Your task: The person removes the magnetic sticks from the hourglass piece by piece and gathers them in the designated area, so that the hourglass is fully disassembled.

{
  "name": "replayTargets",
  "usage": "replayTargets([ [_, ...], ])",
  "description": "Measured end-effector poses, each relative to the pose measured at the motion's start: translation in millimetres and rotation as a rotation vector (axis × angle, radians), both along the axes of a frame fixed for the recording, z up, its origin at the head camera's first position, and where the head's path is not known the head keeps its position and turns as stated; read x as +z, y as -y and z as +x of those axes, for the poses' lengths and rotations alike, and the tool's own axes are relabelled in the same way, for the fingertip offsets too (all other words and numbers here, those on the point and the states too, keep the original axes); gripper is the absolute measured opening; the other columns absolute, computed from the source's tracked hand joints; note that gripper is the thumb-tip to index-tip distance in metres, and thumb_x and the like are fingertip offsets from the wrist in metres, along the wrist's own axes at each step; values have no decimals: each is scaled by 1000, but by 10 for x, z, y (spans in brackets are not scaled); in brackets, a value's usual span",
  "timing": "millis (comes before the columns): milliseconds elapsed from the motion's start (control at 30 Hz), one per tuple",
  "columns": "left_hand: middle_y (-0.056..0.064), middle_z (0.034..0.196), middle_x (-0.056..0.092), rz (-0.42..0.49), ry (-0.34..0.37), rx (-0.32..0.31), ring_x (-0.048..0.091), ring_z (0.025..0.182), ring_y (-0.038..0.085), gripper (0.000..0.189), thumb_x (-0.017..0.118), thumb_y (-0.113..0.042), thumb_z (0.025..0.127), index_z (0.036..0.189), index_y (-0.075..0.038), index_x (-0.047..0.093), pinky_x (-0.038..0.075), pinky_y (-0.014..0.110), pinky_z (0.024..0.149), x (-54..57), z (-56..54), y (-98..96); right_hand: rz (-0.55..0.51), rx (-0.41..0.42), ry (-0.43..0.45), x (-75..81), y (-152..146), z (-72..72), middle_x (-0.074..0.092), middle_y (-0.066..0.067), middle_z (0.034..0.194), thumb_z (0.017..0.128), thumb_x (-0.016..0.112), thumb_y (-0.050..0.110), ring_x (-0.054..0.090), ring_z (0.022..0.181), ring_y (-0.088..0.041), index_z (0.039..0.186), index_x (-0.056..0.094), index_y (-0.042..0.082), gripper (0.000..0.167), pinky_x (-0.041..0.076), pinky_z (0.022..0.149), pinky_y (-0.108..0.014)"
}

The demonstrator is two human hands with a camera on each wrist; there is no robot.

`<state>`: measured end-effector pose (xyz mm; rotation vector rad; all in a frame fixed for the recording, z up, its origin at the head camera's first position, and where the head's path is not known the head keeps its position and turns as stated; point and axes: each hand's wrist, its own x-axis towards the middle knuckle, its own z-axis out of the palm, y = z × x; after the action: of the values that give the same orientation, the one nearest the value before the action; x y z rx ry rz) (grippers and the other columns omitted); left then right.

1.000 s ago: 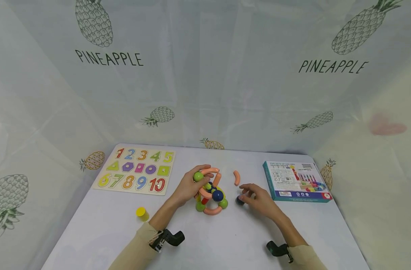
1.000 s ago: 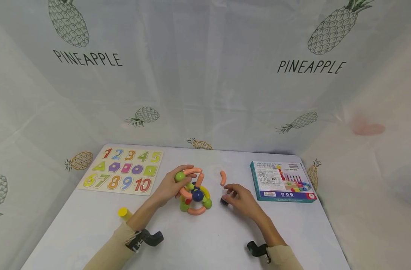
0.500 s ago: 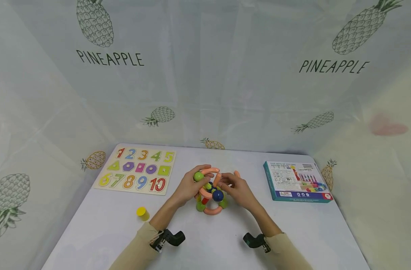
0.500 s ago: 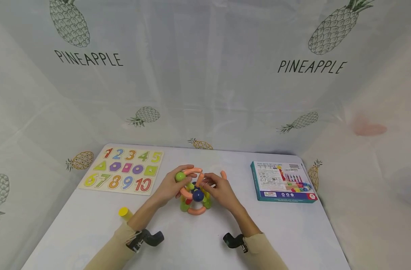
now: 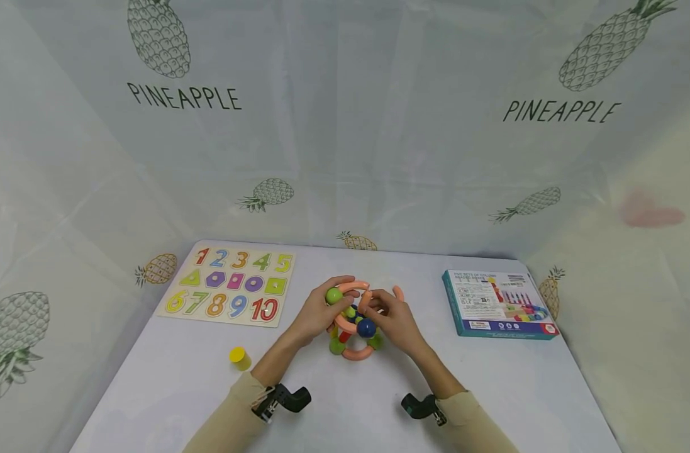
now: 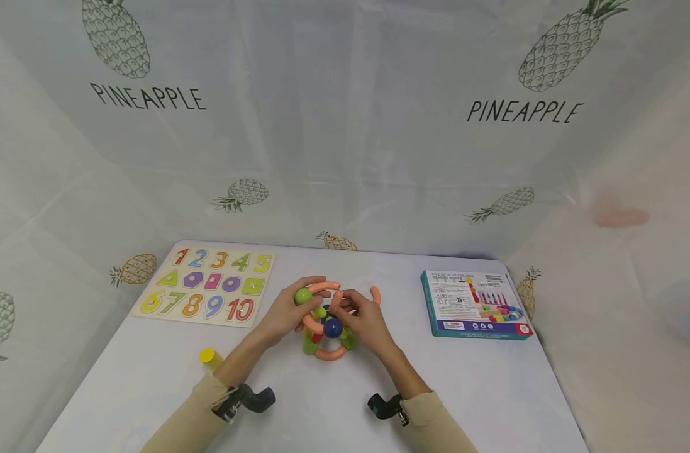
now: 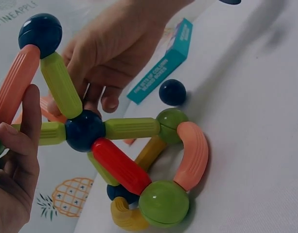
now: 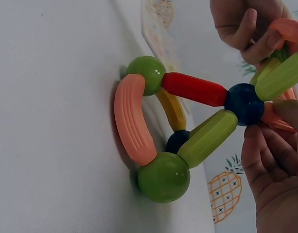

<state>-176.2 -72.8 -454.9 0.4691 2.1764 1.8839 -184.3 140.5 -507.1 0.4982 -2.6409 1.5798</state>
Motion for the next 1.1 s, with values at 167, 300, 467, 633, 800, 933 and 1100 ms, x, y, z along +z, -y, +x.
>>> replayTargets([
  [167,5,68,56,-7,3,7,37,40,10,42,59,-19,103,144,-22,51,33,21,40,0,0,1,-5,-1,-20,1,17,2,74,6,98,97,70,23,69,90,-10,123,68,13,28,55,77,-26],
  [300,15,71,58,-2,3,6,37,40,11,43,59,-19,103,144,-21,51,32,20,40,1,-2,-2,4,14,-75,-24,16,-6,74,6,99,96,71,22,69,91,-9,123,68,13,29,56,75,-26],
  [467,31,91,63,-9,-8,7,37,41,11,43,59,-19,103,145,-21,50,32,20,41,-6,4,-4,65,22,-163,-38,7,-8,73,5,99,94,72,20,68,90,-10,121,69,10,28,57,73,-25],
  [633,26,84,62,-18,-16,15,36,41,10,42,60,-19,103,144,-22,51,32,20,41,-26,9,-12,103,7,-188,-34,-26,10,72,5,98,94,73,20,68,88,-9,119,69,10,27,57,73,-25],
  [800,12,100,70,-7,-23,21,36,41,13,41,60,-17,102,143,-22,52,32,20,41,-35,10,-12,107,-4,-160,23,-118,39,71,8,97,95,72,24,67,88,-8,119,69,11,28,57,74,-26],
  [933,8,118,70,-6,-28,21,36,41,13,41,59,-15,102,143,-21,52,32,20,41,-30,13,-12,96,-22,-97,141,-256,102,71,9,98,95,72,30,66,87,-8,116,71,15,26,56,76,-27],
  [1100,8,120,70,-10,-27,19,35,41,11,41,59,-15,103,143,-21,52,32,20,41,-25,11,-13,61,23,55,279,-507,230,71,5,98,95,71,35,65,88,-15,113,71,16,27,56,77,-29],
])
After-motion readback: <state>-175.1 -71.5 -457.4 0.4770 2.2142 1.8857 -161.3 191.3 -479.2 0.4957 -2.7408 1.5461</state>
